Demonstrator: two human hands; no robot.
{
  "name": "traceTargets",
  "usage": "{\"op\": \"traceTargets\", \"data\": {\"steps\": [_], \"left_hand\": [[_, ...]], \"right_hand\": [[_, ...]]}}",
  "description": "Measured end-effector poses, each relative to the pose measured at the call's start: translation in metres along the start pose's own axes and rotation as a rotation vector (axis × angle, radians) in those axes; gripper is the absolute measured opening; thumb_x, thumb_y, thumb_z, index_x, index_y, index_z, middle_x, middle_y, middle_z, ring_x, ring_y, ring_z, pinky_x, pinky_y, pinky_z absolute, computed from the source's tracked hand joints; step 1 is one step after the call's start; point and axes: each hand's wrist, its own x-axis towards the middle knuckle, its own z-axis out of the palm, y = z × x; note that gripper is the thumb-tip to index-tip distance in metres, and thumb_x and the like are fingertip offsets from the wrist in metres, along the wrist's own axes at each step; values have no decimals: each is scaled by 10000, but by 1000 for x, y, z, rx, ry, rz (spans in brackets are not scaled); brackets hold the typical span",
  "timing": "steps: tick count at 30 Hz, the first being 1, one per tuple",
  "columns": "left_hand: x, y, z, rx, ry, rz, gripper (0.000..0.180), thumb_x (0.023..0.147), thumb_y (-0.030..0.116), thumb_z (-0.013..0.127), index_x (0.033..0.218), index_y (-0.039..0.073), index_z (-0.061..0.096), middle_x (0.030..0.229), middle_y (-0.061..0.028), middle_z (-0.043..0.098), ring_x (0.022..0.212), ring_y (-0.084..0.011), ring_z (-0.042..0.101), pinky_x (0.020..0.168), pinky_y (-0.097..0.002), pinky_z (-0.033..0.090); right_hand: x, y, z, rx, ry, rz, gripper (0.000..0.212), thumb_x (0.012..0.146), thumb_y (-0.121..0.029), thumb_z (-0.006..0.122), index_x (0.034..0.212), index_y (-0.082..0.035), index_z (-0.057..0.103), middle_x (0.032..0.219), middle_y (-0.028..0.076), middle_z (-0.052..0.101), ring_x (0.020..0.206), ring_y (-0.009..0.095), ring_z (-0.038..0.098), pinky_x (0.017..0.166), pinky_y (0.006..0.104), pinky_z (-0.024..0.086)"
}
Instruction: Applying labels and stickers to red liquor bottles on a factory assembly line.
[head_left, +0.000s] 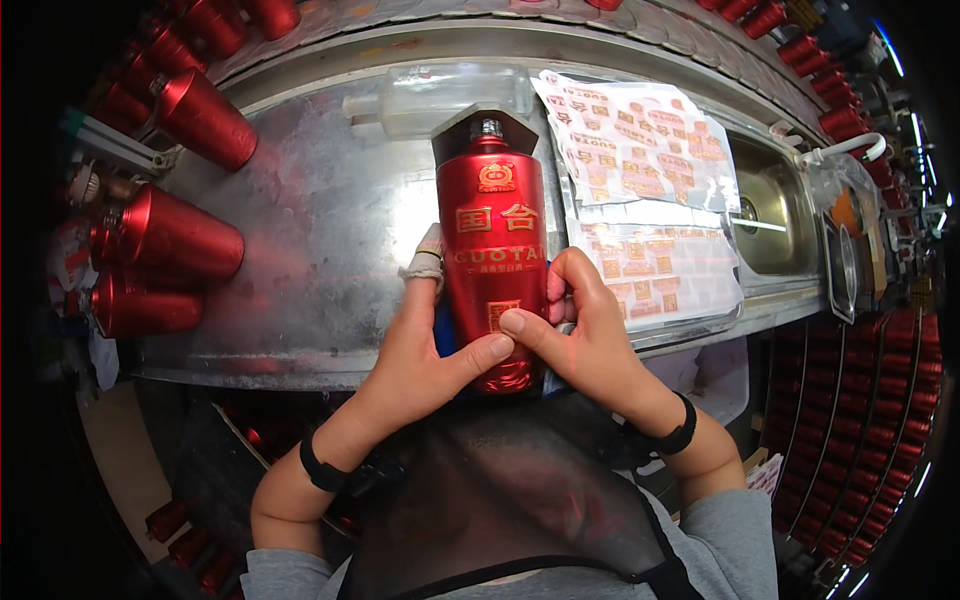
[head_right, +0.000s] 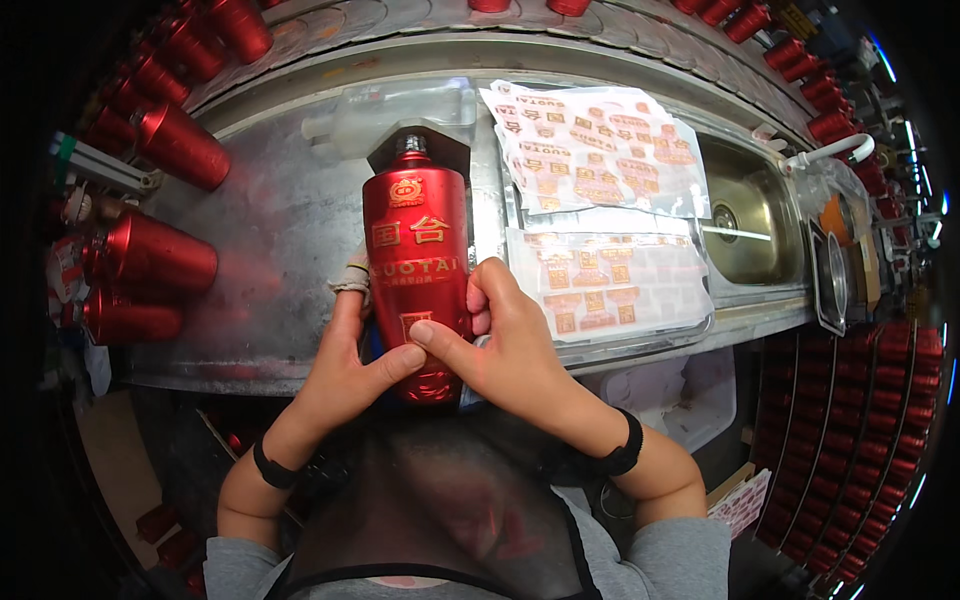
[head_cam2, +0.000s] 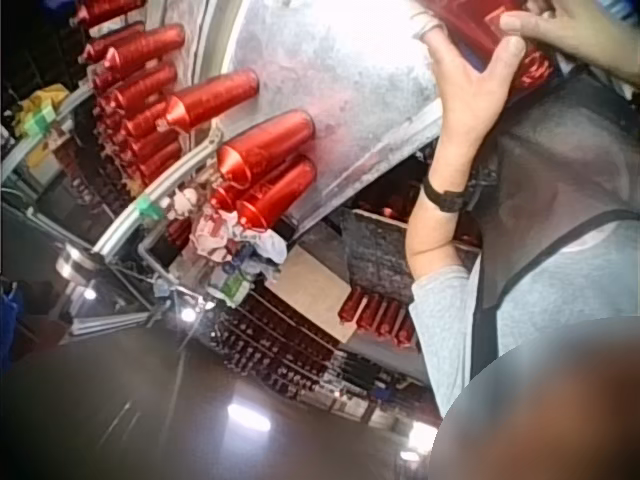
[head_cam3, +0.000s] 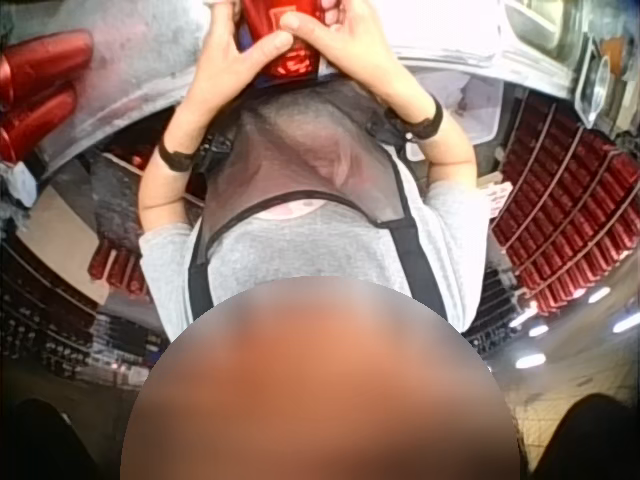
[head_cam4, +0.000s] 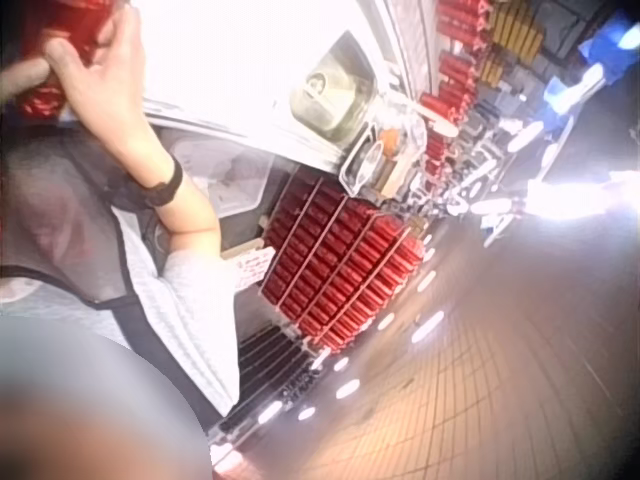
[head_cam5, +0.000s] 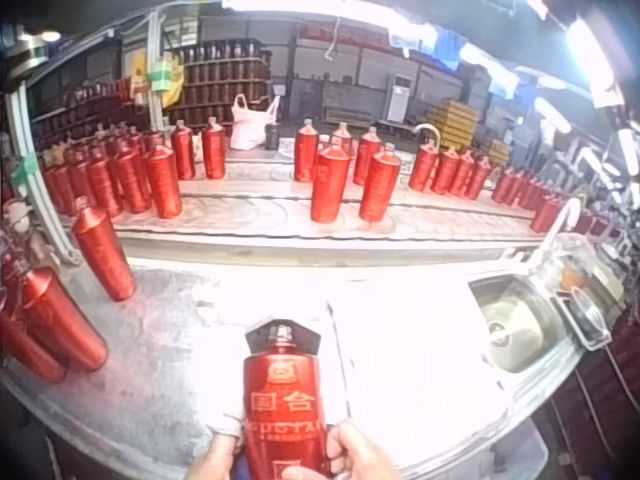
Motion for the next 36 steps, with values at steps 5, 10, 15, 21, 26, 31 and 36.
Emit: {"op": "traceTargets", "data": {"steps": [5,10,15,21,26,31,36], "left_hand": [[-2,-4,-4,61,-51,42,1071,821,229,789,1545,-20,40,1511,-189,310,1408,-266,327,1151,-388,282],[-3,-5,-9,31,-64,3,1041,836,243,774,1549,-8,58,1518,-188,308,1419,-277,313,1164,-394,250],[-3,-8,-13,14,-54,-4,963,870,243,737,1549,-4,100,1531,-185,300,1440,-281,282,1182,-403,201],[-3,-9,-14,27,-60,16,916,883,225,719,1545,-4,128,1527,-179,309,1439,-278,285,1180,-399,203],[0,-4,-6,-5,-18,14,913,867,210,734,1538,-1,152,1494,-176,357,1402,-262,340,1166,-400,240],[0,-2,-8,11,-43,-7,944,853,218,748,1540,-4,138,1495,-184,352,1401,-267,344,1163,-401,249],[-6,-12,-14,77,-43,54,986,832,234,775,1542,-8,135,1499,-191,346,1412,-278,333,1169,-402,243]], "right_hand": [[1,2,-3,-14,-27,-9,484,787,-313,826,872,-66,418,760,32,473,681,111,444,614,286,434],[-3,9,-7,-8,-61,-75,483,782,-308,827,904,-71,425,797,33,475,712,116,444,644,287,437],[-3,14,-11,52,-129,-74,465,797,-293,814,955,-73,436,842,14,461,749,105,430,681,267,424],[1,23,-12,215,-178,-43,449,803,-287,808,952,-73,443,849,10,459,737,99,417,679,259,419],[-2,20,-11,166,-156,7,438,806,-280,807,951,-78,447,863,2,474,748,89,432,690,254,426],[-2,22,-14,99,-163,-51,432,799,-255,816,954,-86,450,864,-10,489,780,72,447,692,251,435],[-4,19,-22,323,-203,98,360,806,-199,809,962,-72,511,836,-20,494,718,36,467,686,212,428]]}}
